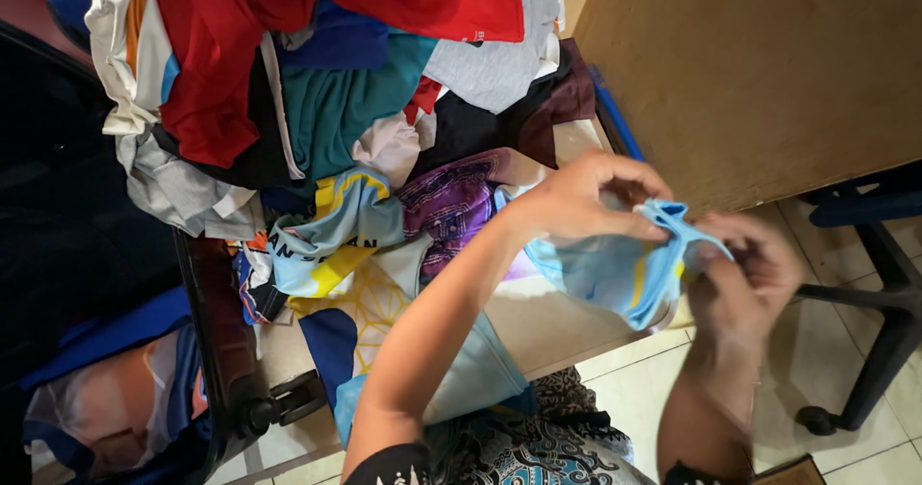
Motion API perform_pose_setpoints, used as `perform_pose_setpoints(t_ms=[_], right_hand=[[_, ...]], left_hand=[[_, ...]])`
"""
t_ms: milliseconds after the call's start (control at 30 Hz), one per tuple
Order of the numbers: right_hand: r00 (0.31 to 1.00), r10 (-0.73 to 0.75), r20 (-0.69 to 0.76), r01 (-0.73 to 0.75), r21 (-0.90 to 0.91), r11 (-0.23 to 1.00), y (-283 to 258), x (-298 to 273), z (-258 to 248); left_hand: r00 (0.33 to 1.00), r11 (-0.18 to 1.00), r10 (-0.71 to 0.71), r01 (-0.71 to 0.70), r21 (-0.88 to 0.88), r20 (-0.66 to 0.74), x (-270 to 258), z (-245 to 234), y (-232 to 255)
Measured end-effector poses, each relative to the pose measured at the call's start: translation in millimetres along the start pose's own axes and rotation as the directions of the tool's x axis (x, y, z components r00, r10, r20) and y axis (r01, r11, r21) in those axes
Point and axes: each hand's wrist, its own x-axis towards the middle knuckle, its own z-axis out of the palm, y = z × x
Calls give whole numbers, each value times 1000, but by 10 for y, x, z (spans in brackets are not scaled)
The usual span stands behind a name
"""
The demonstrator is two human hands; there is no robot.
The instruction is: The person folds a blue and white jersey and a red shirt by hand on a table and places them into a black suitcase.
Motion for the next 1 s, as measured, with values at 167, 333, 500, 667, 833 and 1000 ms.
perform_pose_setpoints(t_ms=[167,333,500,667,833,1000], right_hand=[[970,88,225,29,-467,884,-657,567,355],[922,386,32,-192,-827,529,-646,750,-121],[954,276,119,-114,-705,700,-202,1084,-996],[978,210,1,-146,-716,683,58,1312,-1446],[980,191,-62,-177,-716,675,161,1348,-1602],[982,147,-116,-188,-637,748,437,1362,-2007]], left_hand=[[947,852,253,-121,509,-198,174,82,341],[927,774,295,-89,627,-232,304,198,618],[927,832,278,-101,546,-252,94,-44,584],[982,513,174,-24,858,-76,-437,-476,307],[953,186,279,71,980,-122,-892,-555,127],[950,75,307,32,997,-53,-983,-511,216]])
